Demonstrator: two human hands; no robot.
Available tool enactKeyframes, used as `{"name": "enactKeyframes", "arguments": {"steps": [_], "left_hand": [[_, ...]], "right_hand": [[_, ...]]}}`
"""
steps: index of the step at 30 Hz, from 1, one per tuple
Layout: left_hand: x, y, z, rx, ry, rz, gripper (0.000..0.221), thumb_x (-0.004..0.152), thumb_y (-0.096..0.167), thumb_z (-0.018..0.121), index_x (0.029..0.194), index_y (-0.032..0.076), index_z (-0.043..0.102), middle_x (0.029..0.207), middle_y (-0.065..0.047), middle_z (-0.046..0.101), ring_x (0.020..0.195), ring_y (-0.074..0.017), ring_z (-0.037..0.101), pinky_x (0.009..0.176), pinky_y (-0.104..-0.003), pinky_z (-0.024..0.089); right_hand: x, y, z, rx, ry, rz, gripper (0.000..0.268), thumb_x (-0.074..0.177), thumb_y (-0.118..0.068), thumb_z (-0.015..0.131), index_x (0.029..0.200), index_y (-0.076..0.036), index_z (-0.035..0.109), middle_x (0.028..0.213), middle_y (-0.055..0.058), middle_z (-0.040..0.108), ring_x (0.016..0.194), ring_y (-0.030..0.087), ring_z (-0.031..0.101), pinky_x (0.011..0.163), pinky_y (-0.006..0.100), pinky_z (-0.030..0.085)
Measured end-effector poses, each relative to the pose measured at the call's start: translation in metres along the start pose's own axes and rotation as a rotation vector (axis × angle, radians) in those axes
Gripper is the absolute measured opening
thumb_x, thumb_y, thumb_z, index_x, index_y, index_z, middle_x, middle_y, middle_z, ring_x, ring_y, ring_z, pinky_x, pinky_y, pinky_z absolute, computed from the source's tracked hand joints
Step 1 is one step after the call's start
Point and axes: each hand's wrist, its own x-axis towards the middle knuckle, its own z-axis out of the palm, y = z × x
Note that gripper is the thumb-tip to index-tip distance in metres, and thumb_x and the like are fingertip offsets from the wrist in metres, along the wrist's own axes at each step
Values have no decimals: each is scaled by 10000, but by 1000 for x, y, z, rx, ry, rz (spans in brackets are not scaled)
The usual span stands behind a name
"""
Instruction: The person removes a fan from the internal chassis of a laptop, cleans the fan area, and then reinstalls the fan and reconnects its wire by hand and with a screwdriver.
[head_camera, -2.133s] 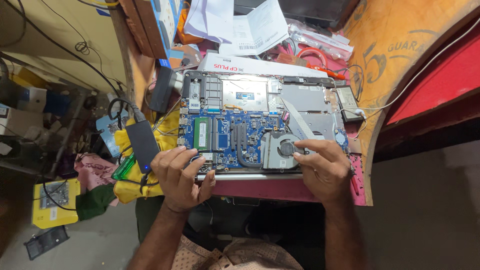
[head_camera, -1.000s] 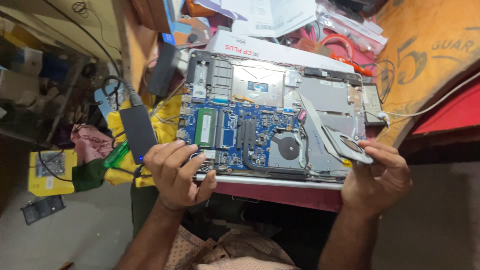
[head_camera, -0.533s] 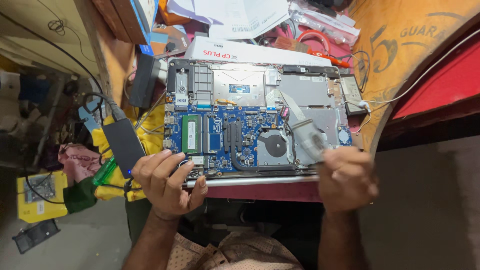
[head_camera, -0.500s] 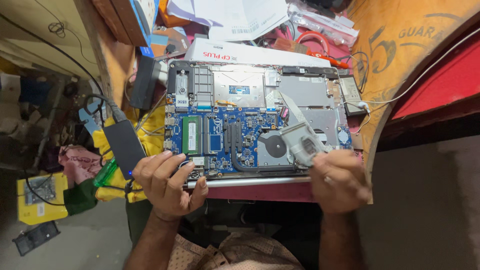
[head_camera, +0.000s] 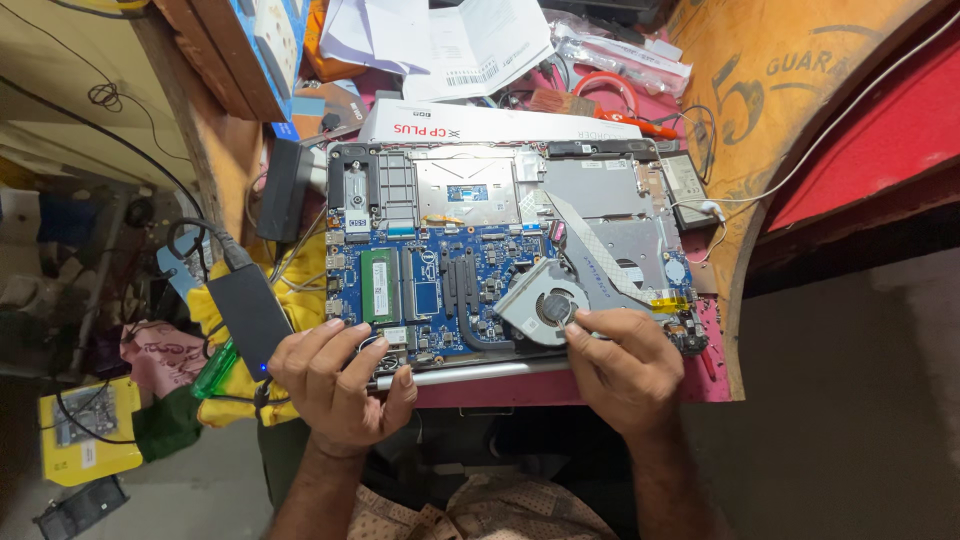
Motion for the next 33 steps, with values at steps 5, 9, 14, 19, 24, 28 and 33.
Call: {"name": "enactKeyframes", "arguments": {"steps": [5, 9, 14, 19, 24, 28, 33], "left_hand": [[-1, 0, 0, 17, -6, -2, 299, 984, 418, 645, 1103, 144, 639, 1138, -43, 650, 1151, -268, 567, 1006, -497, 403], [1, 0, -1, 3, -16, -7, 290, 986, 409, 649, 1104, 144, 636, 1140, -41, 647, 1157, -269, 566, 1015, -499, 406], [1, 1, 0, 8, 2, -3, 285, 978, 403, 653, 1095, 143, 636, 1140, -40, 653, 1147, -266, 572, 1007, -495, 406], [2, 0, -1, 2, 0, 0, 302, 979, 412, 658, 1104, 138, 639, 1140, -42, 651, 1151, -270, 567, 1007, -493, 405], [3, 0, -1, -11, 6, 7, 308, 976, 414, 660, 1108, 137, 640, 1139, -41, 650, 1155, -266, 566, 1010, -498, 402], [2, 0, -1, -11, 3, 7, 305, 989, 411, 658, 1115, 133, 641, 1149, -40, 644, 1161, -265, 567, 1007, -497, 402], [2, 0, 0, -20, 11, 7, 300, 997, 410, 654, 1123, 137, 645, 1157, -34, 635, 1168, -261, 567, 1004, -493, 403]], "right_hand": [[3, 3, -12, 74, -56, 153, 236, 807, 112, 791, 969, -46, 724, 1083, 114, 733, 935, 206, 751, 759, 282, 612], [8, 15, -18, 225, -83, 212, 233, 814, 105, 785, 967, -59, 722, 1102, 115, 747, 960, 185, 754, 765, 261, 613], [10, 28, -23, 241, -117, 176, 218, 821, 103, 787, 964, -48, 719, 1115, 127, 752, 1004, 200, 757, 814, 271, 618], [-2, 32, -21, 531, -15, 438, 230, 875, 94, 777, 1081, 34, 696, 1068, 159, 752, 971, 198, 749, 852, 306, 642], [1, 38, -22, 765, 89, 709, 394, 924, 100, 730, 1293, 46, 602, 915, 164, 700, 819, 154, 729, 716, 314, 667], [5, 34, -22, 739, 74, 707, 378, 918, 78, 729, 1266, 52, 583, 958, 188, 736, 830, 173, 745, 706, 305, 666], [5, 26, -30, 572, 41, 542, 355, 927, 95, 720, 1262, 70, 607, 1027, 205, 722, 953, 186, 752, 755, 315, 673]]}}
